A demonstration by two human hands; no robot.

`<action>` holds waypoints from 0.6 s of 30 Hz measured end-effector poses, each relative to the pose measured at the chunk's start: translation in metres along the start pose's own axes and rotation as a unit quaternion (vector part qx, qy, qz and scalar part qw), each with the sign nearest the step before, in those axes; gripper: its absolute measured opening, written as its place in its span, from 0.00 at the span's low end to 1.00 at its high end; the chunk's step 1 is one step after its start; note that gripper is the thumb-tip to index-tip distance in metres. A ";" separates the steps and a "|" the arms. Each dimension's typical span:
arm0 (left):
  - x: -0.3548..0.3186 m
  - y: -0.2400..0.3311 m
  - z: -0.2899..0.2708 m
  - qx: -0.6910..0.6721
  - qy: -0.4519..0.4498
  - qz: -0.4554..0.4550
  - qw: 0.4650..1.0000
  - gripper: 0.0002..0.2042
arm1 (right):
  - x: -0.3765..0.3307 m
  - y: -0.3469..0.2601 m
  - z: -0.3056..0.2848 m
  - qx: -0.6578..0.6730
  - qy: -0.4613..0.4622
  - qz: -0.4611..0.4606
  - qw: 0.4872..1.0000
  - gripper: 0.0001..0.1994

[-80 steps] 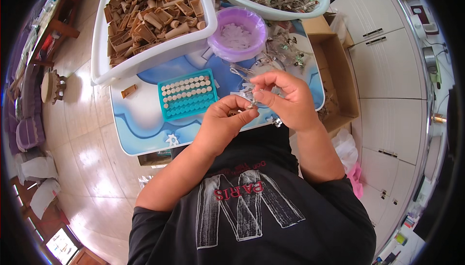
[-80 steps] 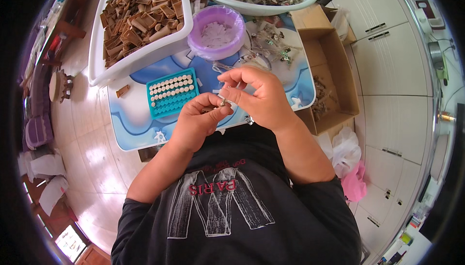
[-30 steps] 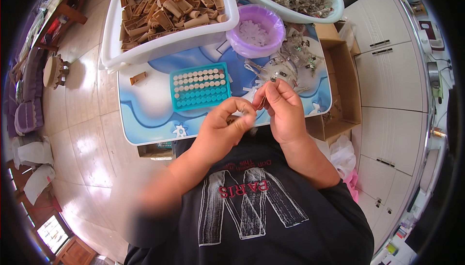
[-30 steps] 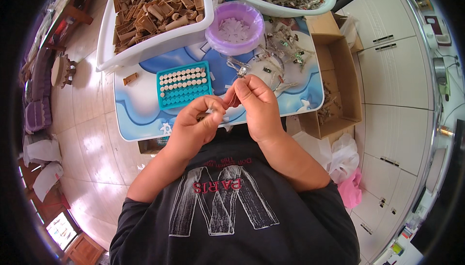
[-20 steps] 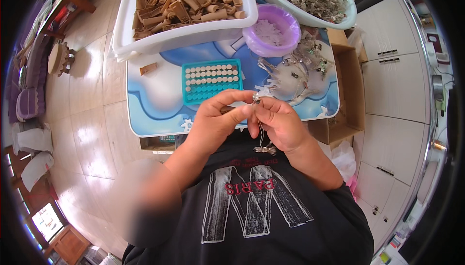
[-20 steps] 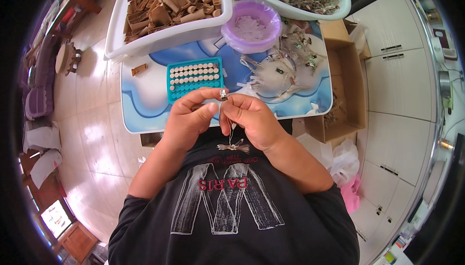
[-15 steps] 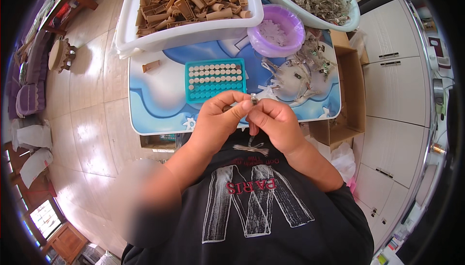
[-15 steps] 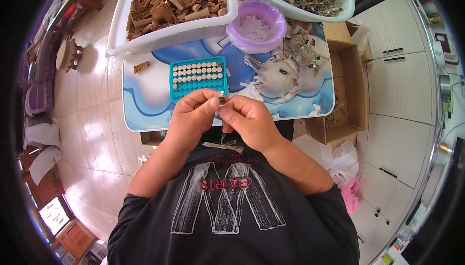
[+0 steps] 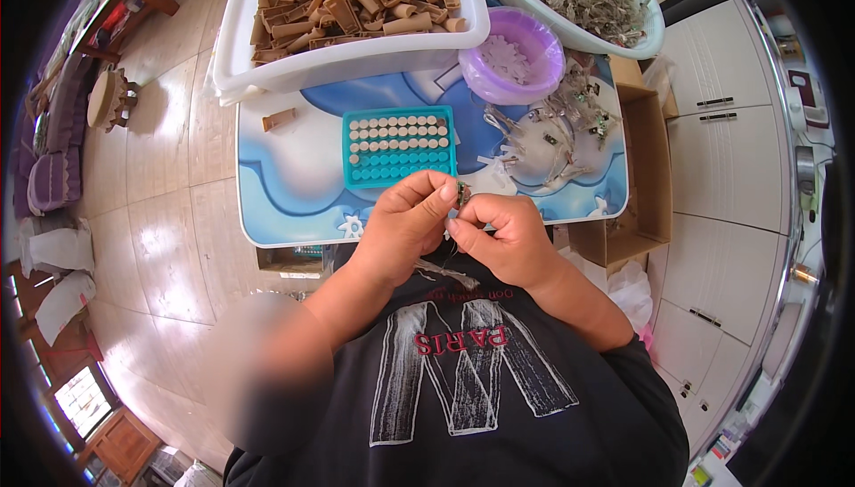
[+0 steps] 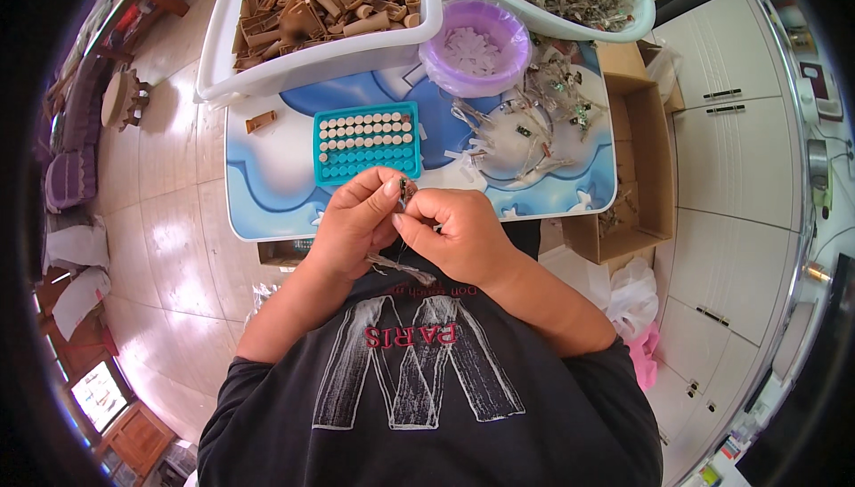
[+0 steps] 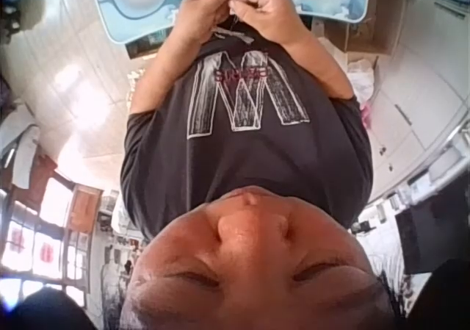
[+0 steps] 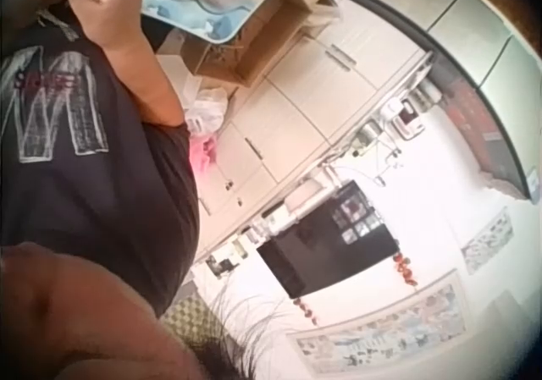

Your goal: The person assembles small plastic components and metal parts by hand at a desk.

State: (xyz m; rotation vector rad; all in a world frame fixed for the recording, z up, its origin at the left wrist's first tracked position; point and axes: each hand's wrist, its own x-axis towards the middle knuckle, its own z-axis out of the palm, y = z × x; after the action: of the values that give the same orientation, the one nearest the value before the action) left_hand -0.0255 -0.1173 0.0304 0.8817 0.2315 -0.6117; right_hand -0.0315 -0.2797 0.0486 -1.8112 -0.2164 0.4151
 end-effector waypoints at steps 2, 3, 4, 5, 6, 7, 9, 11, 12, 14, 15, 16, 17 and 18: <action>0.001 -0.003 -0.001 -0.004 0.004 0.004 1.000 0.09 | 0.002 -0.001 0.000 -0.013 -0.012 -0.050 0.999 0.08; 0.001 -0.004 -0.002 -0.004 0.010 0.005 1.000 0.09 | 0.002 -0.002 -0.001 -0.013 -0.013 -0.050 0.999 0.08; 0.001 -0.005 -0.003 -0.004 0.015 0.005 1.000 0.09 | 0.002 -0.002 -0.004 -0.036 -0.023 -0.070 0.997 0.08; 0.000 -0.004 -0.003 -0.004 0.015 0.004 1.000 0.09 | 0.001 -0.002 -0.006 -0.058 -0.032 -0.090 0.994 0.07; 0.000 -0.003 -0.003 -0.005 -0.002 0.003 1.000 0.10 | 0.001 0.000 -0.006 -0.058 -0.032 -0.090 0.994 0.07; -0.001 -0.002 -0.003 -0.005 -0.019 0.003 1.000 0.10 | 0.001 0.003 -0.007 -0.026 0.033 -0.093 0.995 0.07; -0.001 -0.001 0.000 0.009 -0.016 0.006 1.000 0.10 | 0.002 0.006 -0.006 0.030 0.122 -0.101 0.987 0.06; -0.002 -0.001 0.001 0.023 -0.014 0.009 1.000 0.10 | 0.003 0.005 -0.003 0.023 0.134 -0.109 0.985 0.05; -0.002 -0.001 0.001 0.025 -0.017 0.004 1.000 0.10 | 0.003 0.006 -0.003 0.015 0.146 -0.116 0.982 0.04; -0.002 -0.002 0.001 0.028 -0.020 0.000 0.999 0.11 | 0.003 0.010 -0.003 -0.005 0.160 -0.129 0.979 0.03; -0.003 -0.002 0.002 0.010 -0.034 0.008 0.999 0.10 | 0.003 0.012 -0.003 -0.025 0.173 -0.142 0.974 0.03; -0.003 -0.002 0.002 -0.007 -0.047 0.016 0.999 0.09 | 0.003 0.010 -0.004 -0.025 0.174 -0.141 0.974 0.03; -0.003 -0.002 0.003 -0.007 -0.048 0.015 0.999 0.09 | 0.004 0.008 -0.004 -0.052 0.187 -0.151 0.969 0.03; -0.004 -0.001 0.005 0.023 -0.033 0.009 0.999 0.08 | 0.004 0.007 -0.005 -0.079 0.201 -0.161 0.963 0.04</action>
State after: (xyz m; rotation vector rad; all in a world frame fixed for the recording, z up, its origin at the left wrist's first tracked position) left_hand -0.0298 -0.1204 0.0345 0.9055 0.1501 -0.6304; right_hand -0.0260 -0.2846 0.0423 -1.9308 -0.2600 -0.2058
